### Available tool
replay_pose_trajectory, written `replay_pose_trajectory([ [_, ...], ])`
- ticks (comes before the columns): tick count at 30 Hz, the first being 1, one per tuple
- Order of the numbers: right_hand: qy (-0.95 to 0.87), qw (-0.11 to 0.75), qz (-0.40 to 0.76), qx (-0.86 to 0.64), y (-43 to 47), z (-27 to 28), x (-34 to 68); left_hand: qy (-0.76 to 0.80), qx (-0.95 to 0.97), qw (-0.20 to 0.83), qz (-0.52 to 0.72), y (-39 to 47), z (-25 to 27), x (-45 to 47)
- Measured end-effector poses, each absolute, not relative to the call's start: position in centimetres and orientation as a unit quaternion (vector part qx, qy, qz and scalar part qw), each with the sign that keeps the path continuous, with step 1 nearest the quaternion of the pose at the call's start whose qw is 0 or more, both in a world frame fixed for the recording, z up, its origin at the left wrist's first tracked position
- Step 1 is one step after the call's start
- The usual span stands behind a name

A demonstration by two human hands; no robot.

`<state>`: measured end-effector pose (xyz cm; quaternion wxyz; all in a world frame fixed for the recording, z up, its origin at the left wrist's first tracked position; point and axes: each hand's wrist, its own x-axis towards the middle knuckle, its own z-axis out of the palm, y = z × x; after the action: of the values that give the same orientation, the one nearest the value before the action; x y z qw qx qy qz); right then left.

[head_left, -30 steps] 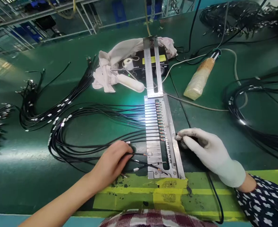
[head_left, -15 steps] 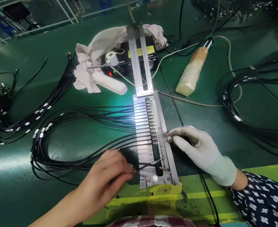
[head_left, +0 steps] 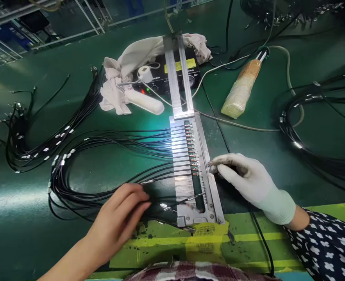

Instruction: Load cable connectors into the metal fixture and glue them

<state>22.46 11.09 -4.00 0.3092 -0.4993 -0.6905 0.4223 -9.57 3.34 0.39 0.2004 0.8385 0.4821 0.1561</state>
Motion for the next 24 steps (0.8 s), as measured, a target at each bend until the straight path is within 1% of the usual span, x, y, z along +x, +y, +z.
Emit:
replay_pose_trajectory([
  [3,-0.686,0.312,0.427,-0.499,11.1,-4.0,22.4,0.455,0.836,0.278,0.131,2.0,1.6,-10.1],
  [5,-0.684,0.312,0.433,-0.498,11.0,-4.1,22.4,0.44,0.842,0.295,0.099,1.9,1.6,-10.2],
  [8,-0.681,0.311,0.434,-0.502,11.0,-4.3,22.6,0.467,0.852,0.225,0.078,2.9,0.4,-10.1],
  [11,-0.68,0.311,0.434,-0.503,11.0,-4.4,22.7,0.474,0.852,0.218,0.049,4.2,-0.4,-9.9],
  [13,-0.685,0.312,0.43,-0.499,10.9,-4.4,22.5,0.503,0.838,0.195,0.084,4.6,-0.3,-9.6],
  [16,-0.729,0.333,0.35,-0.484,10.6,-4.0,22.0,0.554,0.804,0.144,0.16,4.6,0.0,-8.9],
  [19,-0.807,0.336,0.257,-0.412,9.9,-3.3,21.0,0.539,0.806,0.194,0.148,4.5,-0.6,-7.6],
  [21,-0.843,0.315,0.249,-0.359,9.5,-2.9,20.3,0.516,0.816,0.23,0.124,4.5,-1.4,-6.7],
  [24,-0.865,0.291,0.244,-0.328,9.0,-2.3,19.0,0.498,0.825,0.24,0.113,4.6,-2.3,-6.0],
])
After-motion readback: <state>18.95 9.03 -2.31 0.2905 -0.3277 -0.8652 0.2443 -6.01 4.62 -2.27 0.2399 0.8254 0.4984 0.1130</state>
